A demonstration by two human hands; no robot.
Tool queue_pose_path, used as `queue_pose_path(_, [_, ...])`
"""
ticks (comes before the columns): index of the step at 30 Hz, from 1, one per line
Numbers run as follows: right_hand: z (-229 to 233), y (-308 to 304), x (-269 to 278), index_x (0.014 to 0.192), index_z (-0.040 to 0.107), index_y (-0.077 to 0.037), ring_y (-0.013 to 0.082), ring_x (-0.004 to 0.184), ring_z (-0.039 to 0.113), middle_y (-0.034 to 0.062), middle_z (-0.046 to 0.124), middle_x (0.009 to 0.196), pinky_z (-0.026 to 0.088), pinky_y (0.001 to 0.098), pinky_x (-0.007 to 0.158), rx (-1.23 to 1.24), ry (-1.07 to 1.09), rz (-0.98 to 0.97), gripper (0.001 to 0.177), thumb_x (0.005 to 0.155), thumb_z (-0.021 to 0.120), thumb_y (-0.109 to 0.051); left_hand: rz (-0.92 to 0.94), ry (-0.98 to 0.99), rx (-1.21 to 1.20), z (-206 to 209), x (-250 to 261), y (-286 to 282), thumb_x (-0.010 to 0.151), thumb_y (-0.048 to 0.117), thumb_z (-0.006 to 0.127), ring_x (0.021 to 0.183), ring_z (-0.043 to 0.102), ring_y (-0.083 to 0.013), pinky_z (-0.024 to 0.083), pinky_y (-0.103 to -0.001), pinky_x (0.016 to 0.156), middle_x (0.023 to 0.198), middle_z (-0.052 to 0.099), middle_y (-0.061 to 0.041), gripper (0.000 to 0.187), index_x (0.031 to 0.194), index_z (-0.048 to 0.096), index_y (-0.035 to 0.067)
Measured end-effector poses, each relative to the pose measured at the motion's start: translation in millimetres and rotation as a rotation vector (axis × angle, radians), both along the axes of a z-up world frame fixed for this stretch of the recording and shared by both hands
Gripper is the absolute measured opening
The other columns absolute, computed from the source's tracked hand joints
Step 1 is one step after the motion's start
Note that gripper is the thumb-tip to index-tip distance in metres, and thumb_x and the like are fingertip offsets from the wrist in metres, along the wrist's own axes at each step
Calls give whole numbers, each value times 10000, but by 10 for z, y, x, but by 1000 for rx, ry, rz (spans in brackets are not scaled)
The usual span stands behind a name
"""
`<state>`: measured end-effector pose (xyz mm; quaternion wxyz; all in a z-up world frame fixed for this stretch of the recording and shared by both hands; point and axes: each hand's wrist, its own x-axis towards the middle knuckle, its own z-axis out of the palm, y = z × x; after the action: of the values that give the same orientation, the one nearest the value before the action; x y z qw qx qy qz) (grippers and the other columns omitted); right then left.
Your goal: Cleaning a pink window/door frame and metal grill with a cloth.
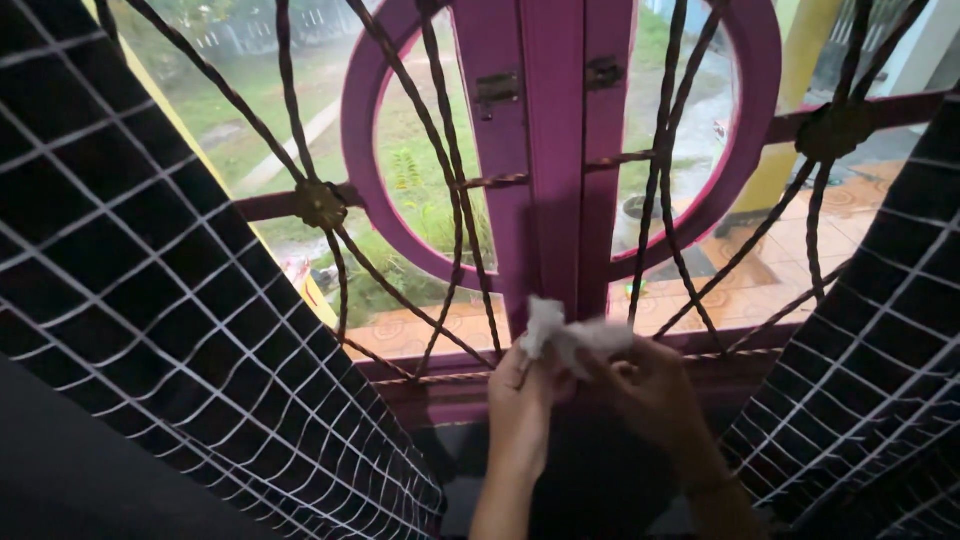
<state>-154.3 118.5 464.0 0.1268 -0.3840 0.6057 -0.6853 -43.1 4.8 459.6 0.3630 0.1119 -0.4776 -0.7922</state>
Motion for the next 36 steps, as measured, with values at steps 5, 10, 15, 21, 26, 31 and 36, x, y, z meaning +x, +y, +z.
queue_pose_path(5, [63, 45, 58, 1015, 808, 6, 64, 741, 684, 24, 783, 891, 545, 235, 640, 15, 68, -236, 265, 924, 726, -228, 5, 55, 226, -87, -42, 77, 1005, 136, 573, 930, 695, -157, 592, -319, 802, 1075, 721, -44, 307, 1283, 635, 20])
queue_pose_path(10, [-87, 22, -40, 1076, 814, -2, 79, 680, 630, 39, 761, 773, 489, 242, 600, 68, -176, -316, 281, 931, 728, -227, -7, 173, 295, -200, -96, 80, 991, 103, 559, 919, 676, -162, 590, -341, 800, 1065, 684, -66, 261, 1232, 638, 40])
queue_pose_path(15, [-78, 56, -62, 1037, 782, 20, 66, 707, 662, 31, 764, 817, 517, 233, 626, -11, -162, -299, 280, 946, 696, -231, -27, 230, 329, -522, -147, -25, 957, 31, 547, 942, 676, -223, 596, -398, 851, 1035, 671, -106, 210, 1153, 620, 19])
queue_pose_path(21, [-101, 167, -180, 1046, 763, -5, 84, 731, 652, 45, 740, 826, 520, 252, 642, 53, -83, -250, 280, 989, 640, -250, -137, 202, 459, -183, 18, 7, 876, 220, 543, 982, 689, -236, 604, -431, 838, 1071, 702, -94, 251, 1085, 595, 92])
queue_pose_path(26, [-174, 193, -143, 1068, 750, -12, 67, 777, 654, 35, 760, 866, 536, 250, 661, 109, 59, -122, 246, 939, 697, -214, -241, -81, 333, -345, -4, 60, 882, 409, 584, 894, 729, -186, 602, -356, 746, 1039, 741, -88, 442, 1150, 677, 70])
queue_pose_path(31, [-172, 244, -117, 1089, 723, 8, 92, 781, 683, 54, 749, 861, 552, 261, 674, 93, -19, -135, 273, 942, 699, -221, -70, -227, -78, -347, 57, 148, 938, 220, 688, 679, 636, -107, 487, -258, 607, 812, 720, -28, 239, 1052, 750, 19])
queue_pose_path(36, [5, 292, -79, 1218, 690, -60, 66, 834, 680, 6, 778, 988, 547, 241, 722, 118, -184, 72, 350, 939, 623, -262, -82, -249, -42, -419, 68, 127, 989, 254, 651, 608, 539, -59, 393, -228, 545, 751, 681, 7, 265, 1026, 770, 19])
